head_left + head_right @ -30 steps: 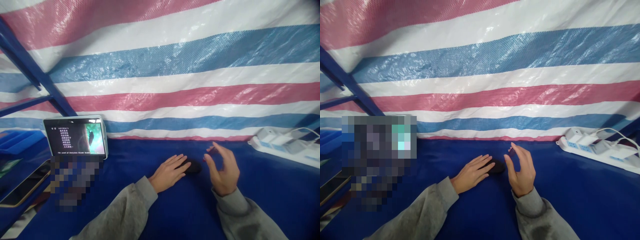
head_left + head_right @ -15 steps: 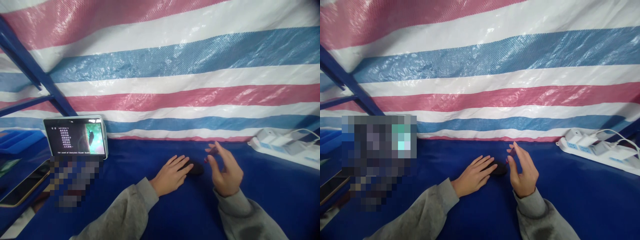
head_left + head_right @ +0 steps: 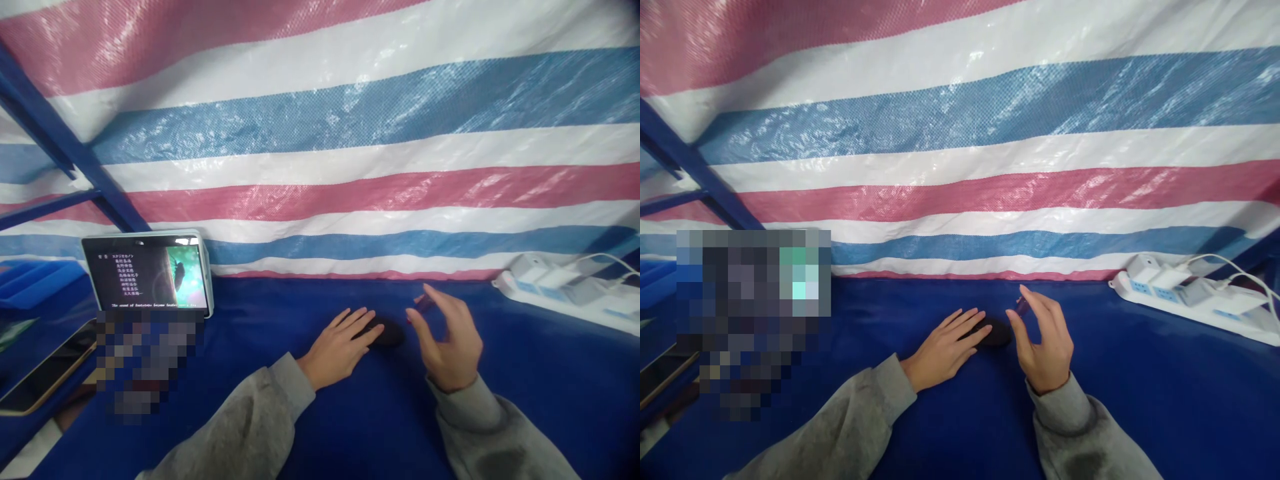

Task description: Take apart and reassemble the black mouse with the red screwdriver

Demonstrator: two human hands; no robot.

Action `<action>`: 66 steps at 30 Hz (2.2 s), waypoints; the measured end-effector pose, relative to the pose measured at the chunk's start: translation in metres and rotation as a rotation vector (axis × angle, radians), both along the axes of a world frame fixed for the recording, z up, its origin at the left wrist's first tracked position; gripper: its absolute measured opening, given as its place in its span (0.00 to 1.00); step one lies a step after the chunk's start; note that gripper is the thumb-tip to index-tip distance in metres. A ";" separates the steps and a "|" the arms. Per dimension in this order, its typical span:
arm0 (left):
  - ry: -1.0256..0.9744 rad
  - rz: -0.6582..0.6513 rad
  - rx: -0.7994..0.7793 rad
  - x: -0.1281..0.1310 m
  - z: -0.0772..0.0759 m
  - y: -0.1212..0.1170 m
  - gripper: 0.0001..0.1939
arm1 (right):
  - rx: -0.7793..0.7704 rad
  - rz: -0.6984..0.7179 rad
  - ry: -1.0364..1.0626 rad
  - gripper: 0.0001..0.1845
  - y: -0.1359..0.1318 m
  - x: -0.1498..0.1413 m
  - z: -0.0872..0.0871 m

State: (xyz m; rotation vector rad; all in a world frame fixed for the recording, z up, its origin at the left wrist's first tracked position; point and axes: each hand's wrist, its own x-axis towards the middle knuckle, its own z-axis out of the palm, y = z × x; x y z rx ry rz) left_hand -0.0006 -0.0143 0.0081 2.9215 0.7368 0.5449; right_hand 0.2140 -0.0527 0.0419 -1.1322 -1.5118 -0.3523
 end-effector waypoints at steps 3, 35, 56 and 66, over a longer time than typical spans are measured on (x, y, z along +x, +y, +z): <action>-0.008 0.003 -0.006 -0.001 0.001 -0.001 0.27 | -0.025 0.052 0.021 0.29 0.000 0.000 0.000; -0.171 0.003 -0.038 -0.003 -0.008 0.004 0.21 | -0.051 0.064 0.119 0.27 0.001 0.000 -0.006; -0.167 0.002 -0.009 -0.004 -0.008 0.005 0.21 | -0.049 0.004 0.095 0.28 0.001 0.000 -0.004; -0.161 0.009 0.000 -0.004 -0.007 0.004 0.20 | -0.069 0.016 0.105 0.28 0.001 -0.003 -0.006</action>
